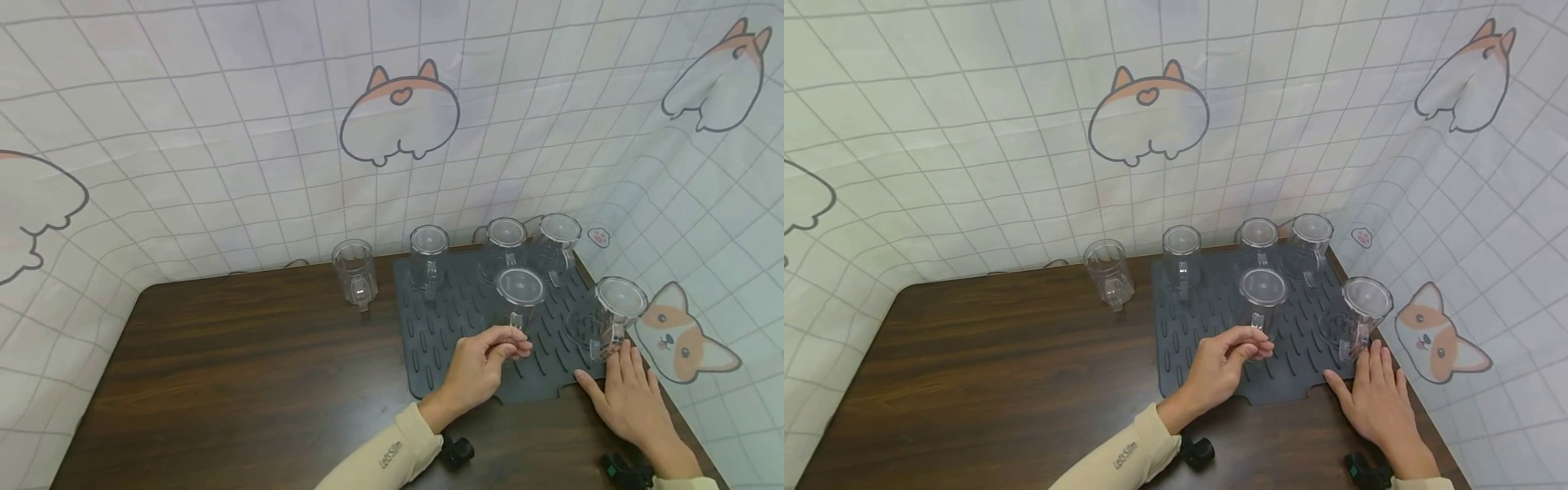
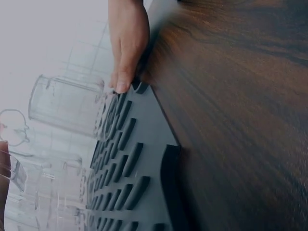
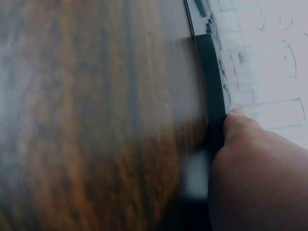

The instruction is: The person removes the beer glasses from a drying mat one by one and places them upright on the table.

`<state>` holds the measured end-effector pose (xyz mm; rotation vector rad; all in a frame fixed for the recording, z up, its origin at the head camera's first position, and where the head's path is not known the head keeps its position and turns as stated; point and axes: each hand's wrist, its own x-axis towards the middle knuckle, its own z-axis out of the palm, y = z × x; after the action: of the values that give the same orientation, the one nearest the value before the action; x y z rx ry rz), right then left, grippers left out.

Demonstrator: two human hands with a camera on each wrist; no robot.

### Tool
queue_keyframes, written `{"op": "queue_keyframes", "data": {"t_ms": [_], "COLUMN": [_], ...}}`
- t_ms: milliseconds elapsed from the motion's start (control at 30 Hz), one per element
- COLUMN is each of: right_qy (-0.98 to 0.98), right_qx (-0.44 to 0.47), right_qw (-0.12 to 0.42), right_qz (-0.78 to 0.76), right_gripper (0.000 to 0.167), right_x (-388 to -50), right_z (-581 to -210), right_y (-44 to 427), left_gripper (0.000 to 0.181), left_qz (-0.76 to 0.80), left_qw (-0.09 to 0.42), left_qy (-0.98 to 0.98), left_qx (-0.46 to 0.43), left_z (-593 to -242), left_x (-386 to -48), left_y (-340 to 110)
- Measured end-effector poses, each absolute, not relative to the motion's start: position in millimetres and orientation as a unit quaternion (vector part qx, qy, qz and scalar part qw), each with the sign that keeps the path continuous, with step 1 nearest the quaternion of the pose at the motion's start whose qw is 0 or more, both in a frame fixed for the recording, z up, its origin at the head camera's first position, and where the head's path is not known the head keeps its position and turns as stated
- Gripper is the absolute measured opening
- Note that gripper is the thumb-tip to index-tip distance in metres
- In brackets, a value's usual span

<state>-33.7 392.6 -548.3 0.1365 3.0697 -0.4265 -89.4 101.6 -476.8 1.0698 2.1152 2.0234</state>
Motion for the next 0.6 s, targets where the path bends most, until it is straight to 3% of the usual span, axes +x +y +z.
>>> {"op": "queue_keyframes", "data": {"t_ms": [367, 600], "right_qy": [0.990, 0.988], "right_qx": [0.042, 0.040], "right_qw": [0.043, 0.048], "right_qz": [-0.131, -0.141], "right_gripper": [0.094, 0.096], "right_x": [-35, -35], "right_z": [-544, -544], "right_y": [395, 396], "left_gripper": [0.022, 0.020], "left_qz": [0.655, 0.644], "left_qw": [0.004, -0.039], "left_qy": [0.663, 0.660], "left_qx": [0.364, 0.386], "left_z": [-468, -465], "left_x": [-88, -88], "left_y": [86, 79]}}
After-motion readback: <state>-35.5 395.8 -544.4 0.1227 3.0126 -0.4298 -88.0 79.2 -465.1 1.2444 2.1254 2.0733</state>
